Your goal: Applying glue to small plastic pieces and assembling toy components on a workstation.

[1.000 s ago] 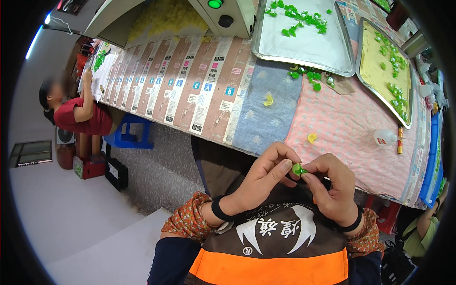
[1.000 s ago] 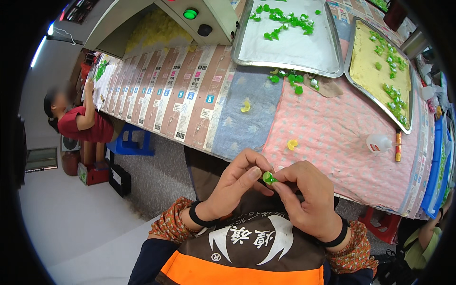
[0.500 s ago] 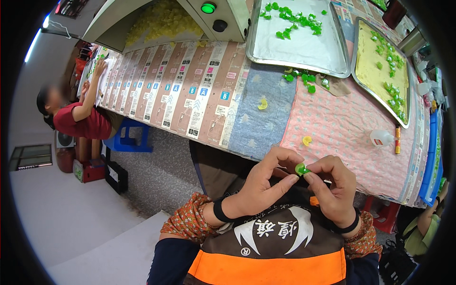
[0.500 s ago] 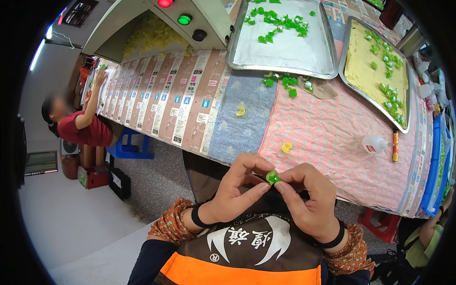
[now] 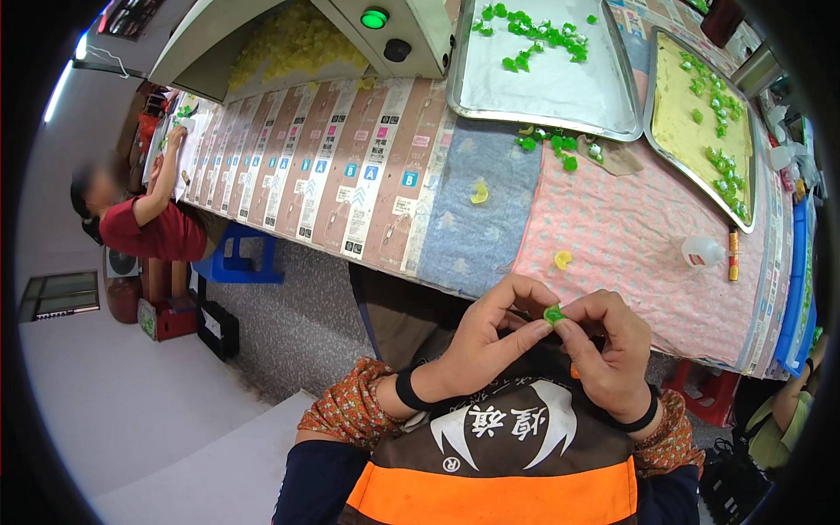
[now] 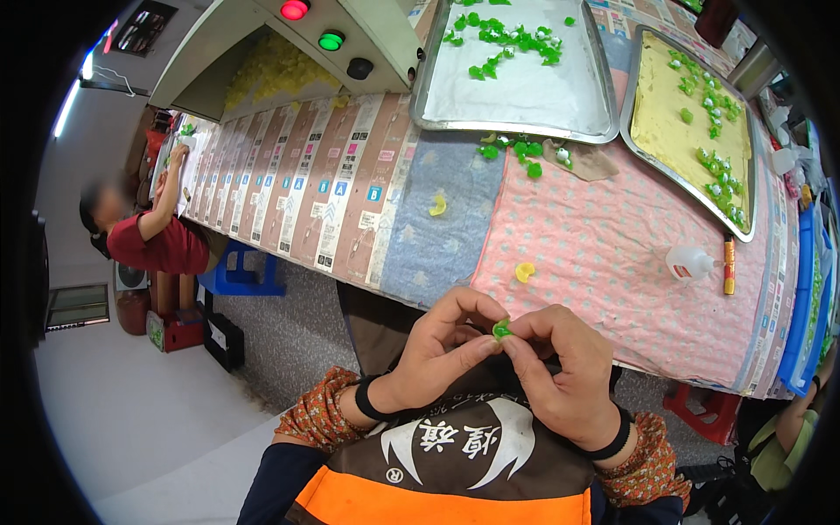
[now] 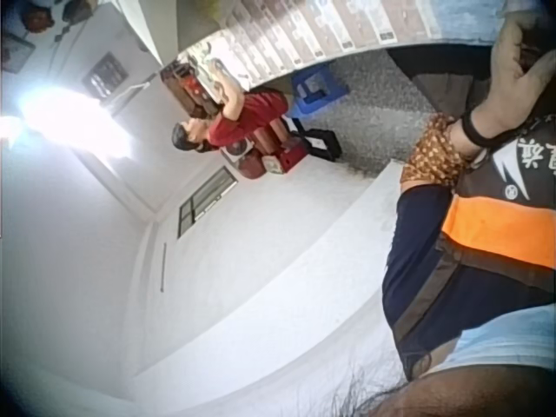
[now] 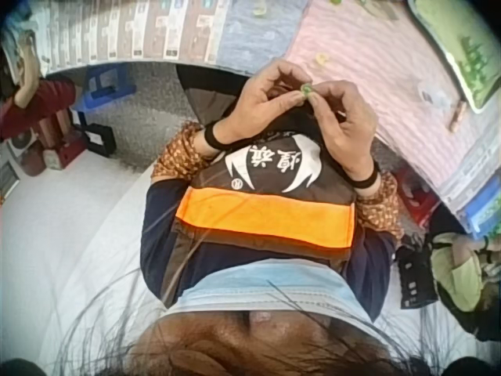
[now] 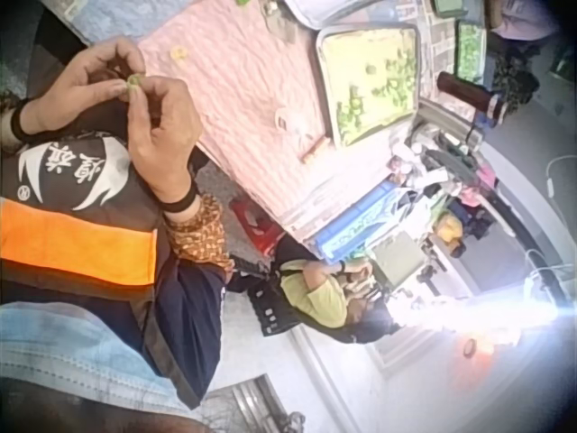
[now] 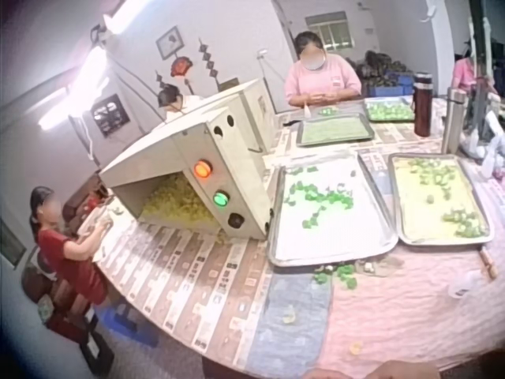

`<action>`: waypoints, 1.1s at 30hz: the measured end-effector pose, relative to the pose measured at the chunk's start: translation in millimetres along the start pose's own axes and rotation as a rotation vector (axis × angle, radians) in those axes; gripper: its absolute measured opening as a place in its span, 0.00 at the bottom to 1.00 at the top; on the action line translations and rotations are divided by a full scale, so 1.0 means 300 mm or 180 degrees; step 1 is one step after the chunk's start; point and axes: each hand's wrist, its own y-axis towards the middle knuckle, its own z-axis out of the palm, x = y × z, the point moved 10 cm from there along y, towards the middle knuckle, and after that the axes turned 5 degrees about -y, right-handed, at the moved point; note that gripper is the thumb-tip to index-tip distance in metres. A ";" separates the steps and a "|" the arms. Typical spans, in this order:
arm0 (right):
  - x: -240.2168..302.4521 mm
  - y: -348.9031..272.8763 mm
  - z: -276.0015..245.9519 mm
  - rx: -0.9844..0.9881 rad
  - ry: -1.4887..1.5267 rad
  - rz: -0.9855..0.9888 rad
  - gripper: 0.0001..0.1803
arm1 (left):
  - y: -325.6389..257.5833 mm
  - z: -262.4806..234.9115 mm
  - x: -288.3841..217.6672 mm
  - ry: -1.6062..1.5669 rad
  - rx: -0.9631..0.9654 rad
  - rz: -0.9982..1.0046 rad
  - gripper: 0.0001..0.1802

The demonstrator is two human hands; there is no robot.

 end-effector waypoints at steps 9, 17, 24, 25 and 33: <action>0.104 -0.007 -0.123 -0.0070 -0.0309 -0.0453 0.06 | 0.015 0.053 -0.078 0.0461 0.0203 0.0614 0.12; 0.070 0.037 -0.705 -0.1853 -0.0875 -0.0308 0.05 | 0.021 0.018 -0.099 0.0506 0.0196 0.0693 0.09; -0.143 0.250 -0.866 -0.1407 -0.1787 -0.0101 0.04 | 0.004 0.012 -0.108 0.0746 0.0058 0.0635 0.08; -0.131 0.280 -0.844 -0.1200 -0.2078 -0.0305 0.03 | 0.004 0.006 -0.106 0.0800 0.0054 0.0630 0.08; -0.155 0.349 -0.779 -0.0612 -0.3055 -0.0688 0.07 | 0.022 -0.112 -0.166 0.1334 -0.0471 0.0488 0.07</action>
